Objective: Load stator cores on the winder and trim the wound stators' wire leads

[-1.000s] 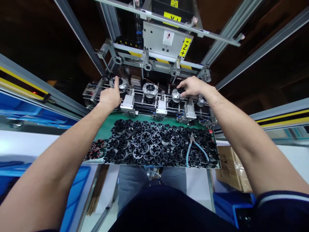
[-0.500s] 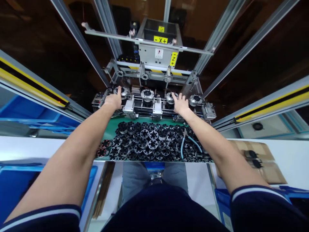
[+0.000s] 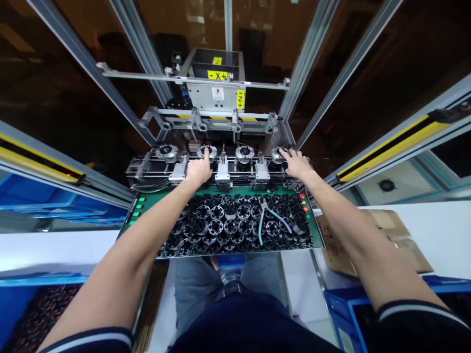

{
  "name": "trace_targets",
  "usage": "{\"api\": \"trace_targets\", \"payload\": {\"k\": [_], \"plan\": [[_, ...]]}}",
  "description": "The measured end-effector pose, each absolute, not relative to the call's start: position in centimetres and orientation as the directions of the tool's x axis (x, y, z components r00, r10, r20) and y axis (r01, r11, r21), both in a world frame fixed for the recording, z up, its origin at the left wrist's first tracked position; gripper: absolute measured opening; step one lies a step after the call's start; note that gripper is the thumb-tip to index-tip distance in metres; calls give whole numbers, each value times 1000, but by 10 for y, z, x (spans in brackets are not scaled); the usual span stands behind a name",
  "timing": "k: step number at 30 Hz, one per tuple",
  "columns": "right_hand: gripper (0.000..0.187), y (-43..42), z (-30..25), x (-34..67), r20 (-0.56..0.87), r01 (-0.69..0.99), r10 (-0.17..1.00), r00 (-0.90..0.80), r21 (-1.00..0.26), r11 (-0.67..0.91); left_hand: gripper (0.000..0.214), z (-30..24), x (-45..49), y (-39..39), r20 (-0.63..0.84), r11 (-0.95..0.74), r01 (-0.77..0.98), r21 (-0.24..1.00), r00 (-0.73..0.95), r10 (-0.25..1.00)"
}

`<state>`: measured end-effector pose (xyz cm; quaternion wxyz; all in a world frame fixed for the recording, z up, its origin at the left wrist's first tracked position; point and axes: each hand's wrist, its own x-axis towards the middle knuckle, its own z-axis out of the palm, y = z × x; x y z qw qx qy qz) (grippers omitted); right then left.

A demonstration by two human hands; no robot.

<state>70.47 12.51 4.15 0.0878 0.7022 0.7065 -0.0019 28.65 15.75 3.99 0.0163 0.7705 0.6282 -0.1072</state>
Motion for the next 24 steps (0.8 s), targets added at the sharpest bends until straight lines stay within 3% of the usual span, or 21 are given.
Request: {"api": "trace_targets", "payload": {"k": [10, 15, 16, 18, 20, 22, 24], "plan": [[100, 135, -13, 713, 50, 996, 998, 40, 79, -44, 114, 23, 280, 177, -225, -149, 977, -154, 113, 968], [112, 140, 9, 705, -73, 996, 993, 93, 20, -92, 113, 45, 286, 176, -269, -170, 980, -102, 138, 953], [115, 136, 18, 706, -97, 996, 992, 85, 13, -84, 113, 54, 281, 171, -284, -198, 978, -58, 174, 943], [117, 116, 30, 715, -66, 998, 997, 31, -52, -34, 116, 71, 254, 151, -275, -267, 953, 145, 298, 914], [106, 75, 29, 731, 126, 968, 990, -59, -235, 88, 116, 82, 205, 115, -145, -301, 856, 420, 390, 909], [98, 16, 11, 748, 188, 949, 981, -39, -301, 95, 105, 82, 140, 64, 42, -279, 759, 589, 316, 948], [98, -52, -20, 760, 173, 900, 975, 142, -432, -54, 93, 69, 71, 4, 120, -166, 775, 610, 117, 986]]}}
